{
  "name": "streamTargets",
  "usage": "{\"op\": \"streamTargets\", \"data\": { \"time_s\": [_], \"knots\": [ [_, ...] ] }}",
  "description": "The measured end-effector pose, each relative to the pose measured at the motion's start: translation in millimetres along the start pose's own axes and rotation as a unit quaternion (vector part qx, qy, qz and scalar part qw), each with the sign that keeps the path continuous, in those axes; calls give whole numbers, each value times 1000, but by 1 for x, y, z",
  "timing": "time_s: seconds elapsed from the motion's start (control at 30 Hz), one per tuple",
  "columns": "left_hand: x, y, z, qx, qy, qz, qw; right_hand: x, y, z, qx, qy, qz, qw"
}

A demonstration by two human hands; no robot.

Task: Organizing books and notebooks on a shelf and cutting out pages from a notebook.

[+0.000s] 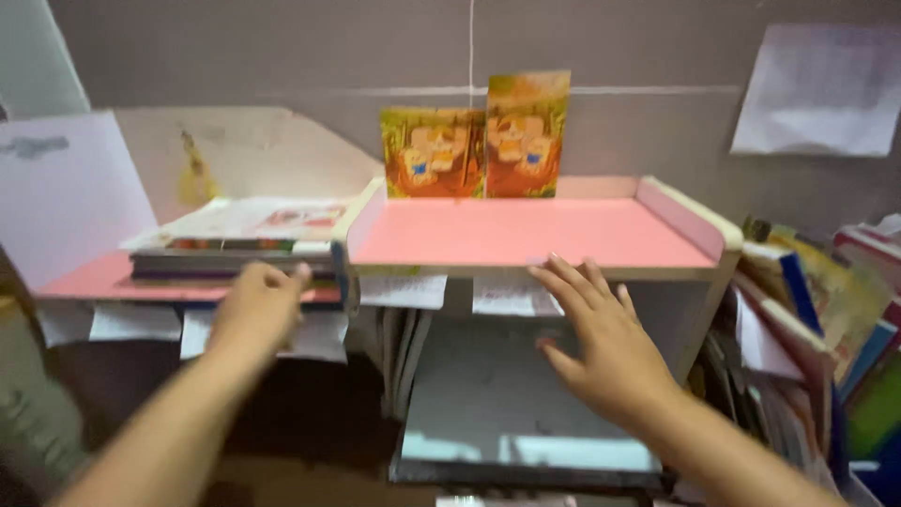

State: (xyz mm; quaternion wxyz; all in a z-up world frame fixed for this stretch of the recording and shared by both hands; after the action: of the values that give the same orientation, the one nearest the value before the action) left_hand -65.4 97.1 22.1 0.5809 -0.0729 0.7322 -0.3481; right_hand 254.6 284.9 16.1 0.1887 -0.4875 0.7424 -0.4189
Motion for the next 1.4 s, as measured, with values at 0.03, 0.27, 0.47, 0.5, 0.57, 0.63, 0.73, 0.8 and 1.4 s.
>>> {"op": "streamTargets", "data": {
  "time_s": [0.03, 0.27, 0.47, 0.5, 0.57, 0.63, 0.73, 0.8, 1.4],
  "knots": [
    [16, 9, 31, 3, -10, -5, 1000, 9, 12, 28, 10, 0, -5, 1000],
    [254, 268, 199, -85, 151, -47, 984, -41, 181, 262, 132, 123, -191, 965],
    [269, 295, 274, -57, 205, -97, 972, -42, 160, 298, 289, 504, -135, 803],
    [289, 316, 269, 95, 138, -86, 982, -32, 138, 290, 265, 546, -110, 787],
    [226, 284, 263, 253, 12, -192, 948, -35, 139, 293, 236, 543, -111, 798],
    [230, 284, 278, 394, -104, -292, 866, -47, 146, 295, 196, 541, -119, 809],
    [264, 310, 253, 218, -108, -291, 925, -56, 130, 278, 136, 498, -94, 851],
    [240, 311, 239, 220, 14, -112, 969, -37, 87, 239, 107, 491, -144, 853],
    [-10, -1, 34, 33, -37, 463, 885, 10, -32, -68, -16, 172, -344, 923]
  ]
}}
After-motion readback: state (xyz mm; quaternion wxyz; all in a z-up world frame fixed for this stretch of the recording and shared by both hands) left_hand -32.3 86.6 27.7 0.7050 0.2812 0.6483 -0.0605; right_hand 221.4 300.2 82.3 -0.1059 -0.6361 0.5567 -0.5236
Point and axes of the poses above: each hand's wrist, its own z-axis away from the middle knuckle, its own y-axis out of the palm, x = y × z, the point moved 8 cm from there along -z, towards the middle knuckle, and after that the axes turned 5 degrees about -y, right-handed, at the moved point
